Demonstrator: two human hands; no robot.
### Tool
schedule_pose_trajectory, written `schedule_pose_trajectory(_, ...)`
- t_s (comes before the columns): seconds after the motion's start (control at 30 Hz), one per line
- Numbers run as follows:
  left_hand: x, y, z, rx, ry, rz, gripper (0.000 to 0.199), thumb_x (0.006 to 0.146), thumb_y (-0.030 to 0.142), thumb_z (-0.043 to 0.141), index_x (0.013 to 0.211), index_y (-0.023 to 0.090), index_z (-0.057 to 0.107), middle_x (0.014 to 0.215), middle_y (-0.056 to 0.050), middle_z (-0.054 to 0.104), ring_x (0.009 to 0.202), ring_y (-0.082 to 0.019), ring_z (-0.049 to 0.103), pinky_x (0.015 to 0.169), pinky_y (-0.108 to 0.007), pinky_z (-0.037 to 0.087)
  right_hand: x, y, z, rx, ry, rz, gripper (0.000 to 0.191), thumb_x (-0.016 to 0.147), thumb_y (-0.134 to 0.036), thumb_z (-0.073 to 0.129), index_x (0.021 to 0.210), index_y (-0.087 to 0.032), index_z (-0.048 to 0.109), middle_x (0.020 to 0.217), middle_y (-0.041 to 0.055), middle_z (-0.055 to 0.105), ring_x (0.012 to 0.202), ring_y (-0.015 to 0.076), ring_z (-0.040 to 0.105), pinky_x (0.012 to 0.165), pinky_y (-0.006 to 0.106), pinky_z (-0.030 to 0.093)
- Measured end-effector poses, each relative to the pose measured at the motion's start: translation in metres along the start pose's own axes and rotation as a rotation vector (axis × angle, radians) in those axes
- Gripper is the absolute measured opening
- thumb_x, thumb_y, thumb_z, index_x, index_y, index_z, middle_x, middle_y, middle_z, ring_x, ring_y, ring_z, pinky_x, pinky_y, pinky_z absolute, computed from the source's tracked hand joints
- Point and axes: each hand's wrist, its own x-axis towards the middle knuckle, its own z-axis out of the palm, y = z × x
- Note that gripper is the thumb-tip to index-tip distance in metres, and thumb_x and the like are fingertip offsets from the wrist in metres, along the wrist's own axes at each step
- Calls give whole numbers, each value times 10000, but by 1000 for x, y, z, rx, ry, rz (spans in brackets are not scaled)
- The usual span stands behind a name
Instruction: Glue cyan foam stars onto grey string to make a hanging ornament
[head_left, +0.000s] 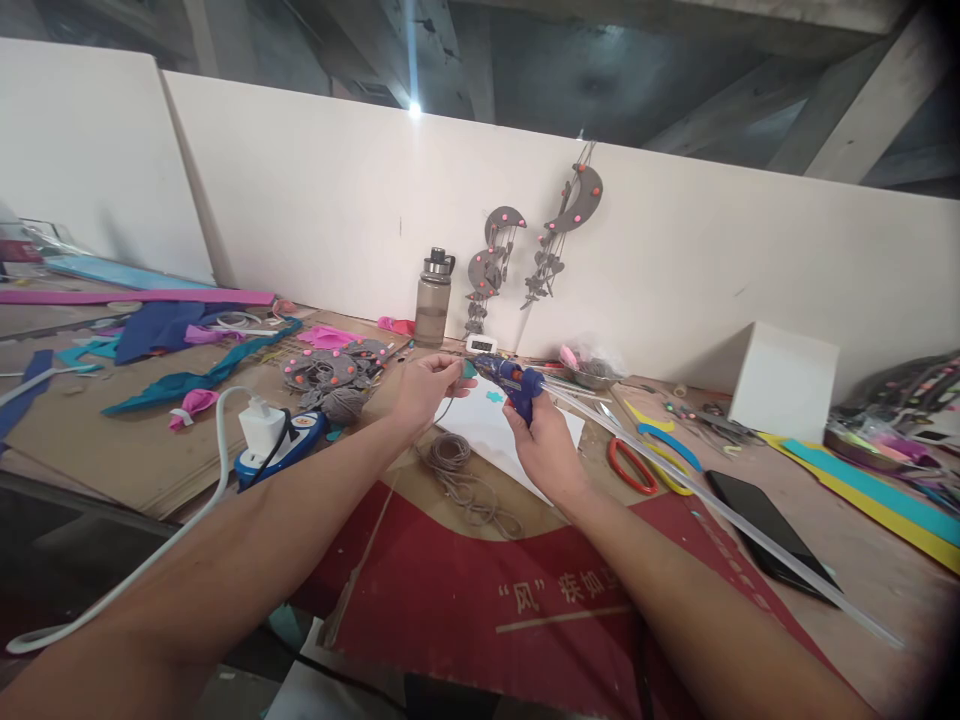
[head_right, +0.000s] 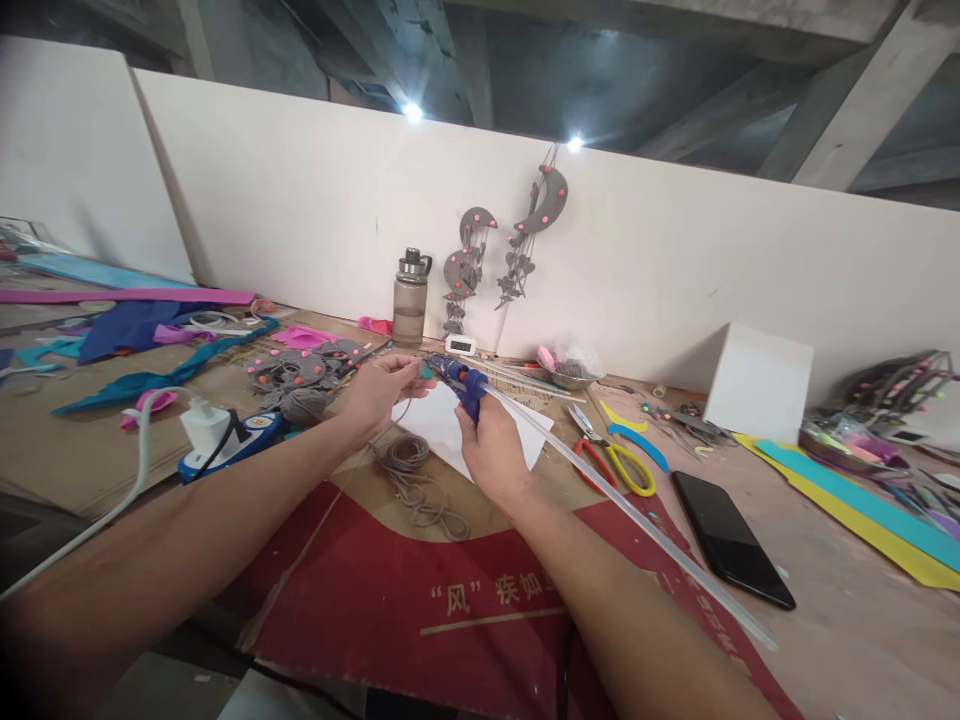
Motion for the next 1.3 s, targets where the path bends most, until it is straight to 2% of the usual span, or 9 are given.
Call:
schedule_pose_trajectory(0.27, 1, 0, 0, 27, 3, 17, 210, 698, 301, 694, 764, 114, 627, 719, -50, 653, 607, -146, 662, 609, -284, 544, 0, 5, 3, 9, 8, -10, 280, 880, -315, 437, 1111, -168, 498, 1017, 142, 656, 916, 279, 613, 813, 442, 472)
schedule_pose_trajectory(0.57, -1, 2, 0, 32, 3, 24, 229, 684, 327, 708, 736, 126, 613, 699, -34, 641, 606, -148, 660, 608, -287, 547, 0, 3, 2, 10, 25, -10, 275, 883, -305, 442, 1120, -180, 505, 1005, 125, 656, 903, 270, 610, 795, 430, 474)
schedule_pose_trajectory(0.8, -2, 4, 2, 19, 19, 0, 229, 668, 300, 723, 754, 124, 603, 678, -42, 650, 633, -171, 676, 600, -289, 545, -1, 3, 3, -37, 8, -14, 316, 893, -320, 421, 1149, -150, 496, 1028, 153, 648, 936, 287, 599, 820, 440, 460)
schedule_pose_trajectory(1.3, -2, 3, 1, 5, -9, -2, 262, 659, 324, 739, 732, 123, 588, 656, -29, 630, 616, -167, 671, 603, -293, 539, 0, 4, 5, -32, 19, -14, 284, 884, -327, 427, 1102, -166, 514, 1002, 144, 657, 908, 281, 607, 808, 435, 461)
